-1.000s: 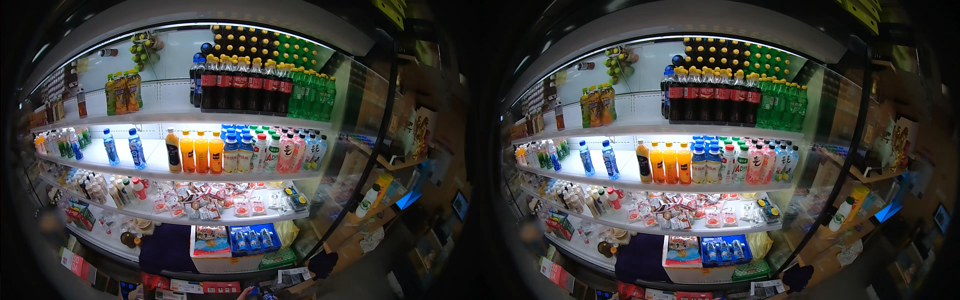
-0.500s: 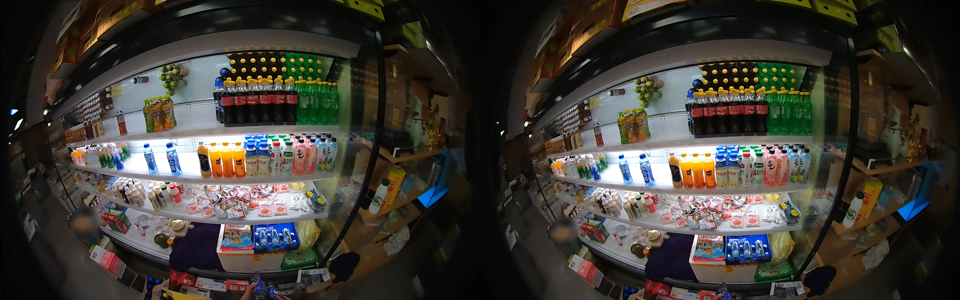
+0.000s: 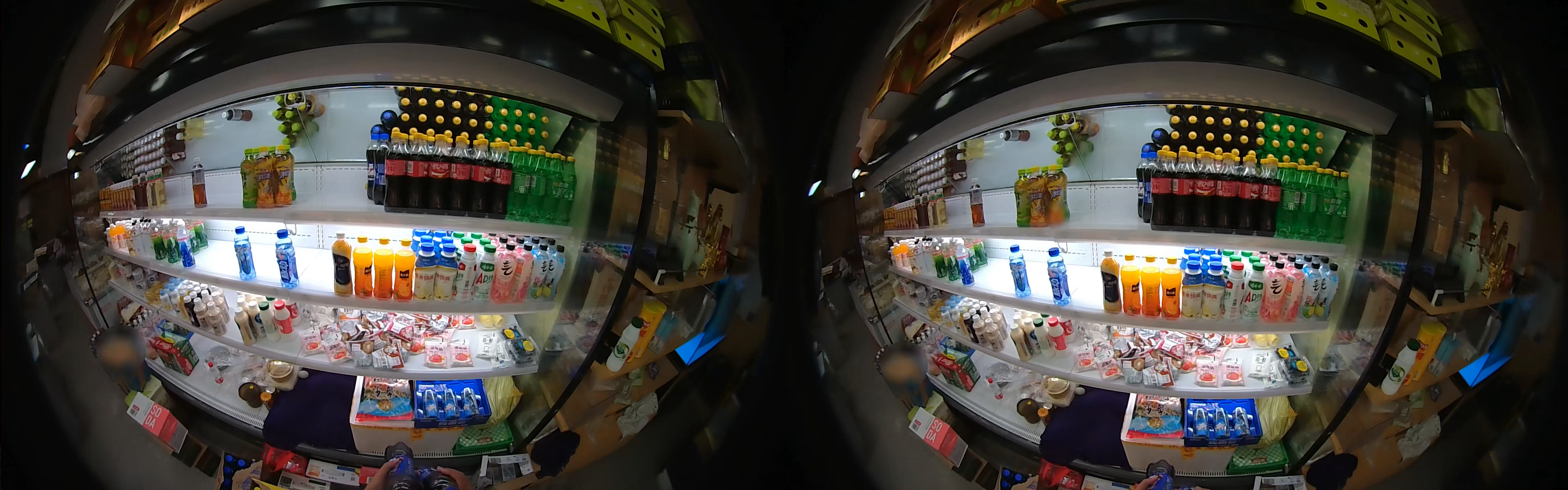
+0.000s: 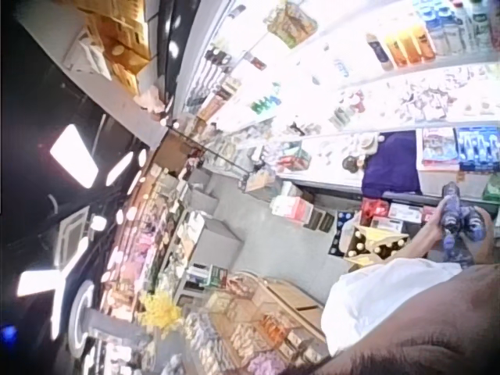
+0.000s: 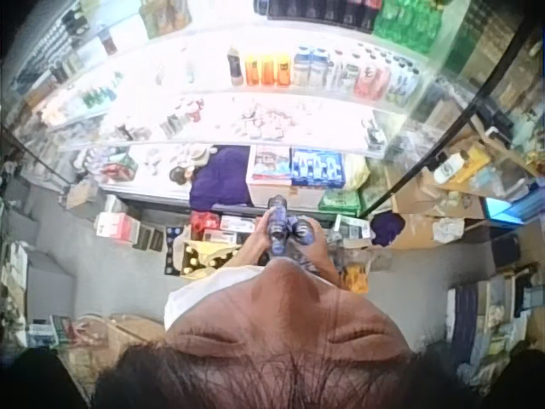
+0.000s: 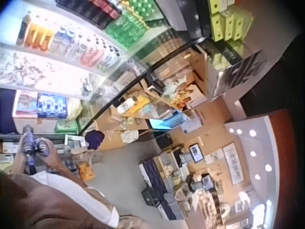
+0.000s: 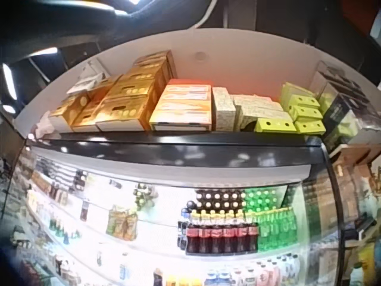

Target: The person organizes drink bottles on supermarket shelves by moving soda bottles from the floor and lower bins onto a refrigerated display shelf, aligning them with other bottles.

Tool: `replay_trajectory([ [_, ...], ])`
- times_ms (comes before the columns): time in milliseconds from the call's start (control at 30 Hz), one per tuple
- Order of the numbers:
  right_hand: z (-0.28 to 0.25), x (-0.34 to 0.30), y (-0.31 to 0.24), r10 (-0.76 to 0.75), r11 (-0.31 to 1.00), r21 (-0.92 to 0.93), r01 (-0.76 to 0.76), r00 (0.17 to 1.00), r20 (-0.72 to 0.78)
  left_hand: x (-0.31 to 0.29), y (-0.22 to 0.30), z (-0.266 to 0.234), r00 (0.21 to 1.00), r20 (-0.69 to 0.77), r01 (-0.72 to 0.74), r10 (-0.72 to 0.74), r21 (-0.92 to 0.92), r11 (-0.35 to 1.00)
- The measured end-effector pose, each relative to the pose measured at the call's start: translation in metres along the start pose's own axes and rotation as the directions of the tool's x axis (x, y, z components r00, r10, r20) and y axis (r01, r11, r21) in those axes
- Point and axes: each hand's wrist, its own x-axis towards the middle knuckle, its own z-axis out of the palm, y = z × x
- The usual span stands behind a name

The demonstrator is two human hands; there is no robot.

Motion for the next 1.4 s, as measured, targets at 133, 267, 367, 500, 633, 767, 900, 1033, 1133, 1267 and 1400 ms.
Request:
replay_trajectory([
  [133, 0.036, 0.026, 0.041, 0.205, 0.938, 0.308, -0.161, 0.972, -0.117, 0.017, 0.073, -0.023, 0.998, 0.053, 0.018, -0.027, 0.165, 0.986],
  [267, 0.036, 0.055, 0.037, 0.247, 0.968, 0.049, -0.245, 0.968, -0.04, 0.026, 0.134, -0.059, 0.997, -0.066, -0.012, 0.041, 0.388, 0.922],
  [367, 0.025, 0.086, -0.004, 0.169, 0.986, 0.008, -0.169, 0.983, -0.072, 0.039, 0.173, -0.085, 0.91, 0.073, -0.383, 0.409, 0.53, 0.757],
  [500, 0.023, 0.095, 0.005, 0.295, 0.952, 0.13, -0.276, 0.942, -0.159, 0.044, 0.243, -0.093, 0.981, 0.139, -0.185, 0.138, 0.429, 0.884],
  [633, 0.016, 0.101, 0.034, 0.324, 0.94, -0.032, -0.339, 0.919, -0.225, -0.029, 0.279, -0.006, 0.885, 0.379, -0.408, 0.269, 0.357, 0.84],
  [767, 0.007, 0.115, 0.055, 0.245, 0.958, -0.085, -0.275, 0.935, -0.258, -0.052, 0.316, 0.077, 0.631, 0.706, -0.515, 0.321, 0.071, 0.854],
  [900, 0.003, 0.124, 0.09, 0.227, 0.963, -0.082, -0.257, 0.935, -0.274, -0.061, 0.37, 0.165, 0.455, 0.88, -0.197, 0.139, -0.053, 0.979],
  [1033, 0.008, 0.138, 0.112, 0.154, 0.985, -0.029, -0.17, 0.942, -0.299, -0.112, 0.414, 0.249, 0.585, 0.803, -0.213, 0.119, 0.011, 0.977],
  [1133, 0.0, 0.135, 0.132, 0.236, 0.967, 0.0, -0.255, 0.894, -0.38, -0.088, 0.46, 0.317, 0.602, 0.793, -0.154, 0.093, 0.001, 0.988],
  [1267, -0.028, 0.142, 0.119, 0.399, 0.915, 0.102, -0.39, 0.84, -0.368, -0.08, 0.508, 0.399, 0.659, 0.731, -0.238, 0.175, -0.017, 0.971],
  [1400, -0.051, 0.147, 0.131, 0.353, 0.913, -0.043, -0.406, 0.838, -0.416, -0.068, 0.523, 0.463, 0.714, 0.551, -0.371, 0.432, -0.226, 0.901],
])
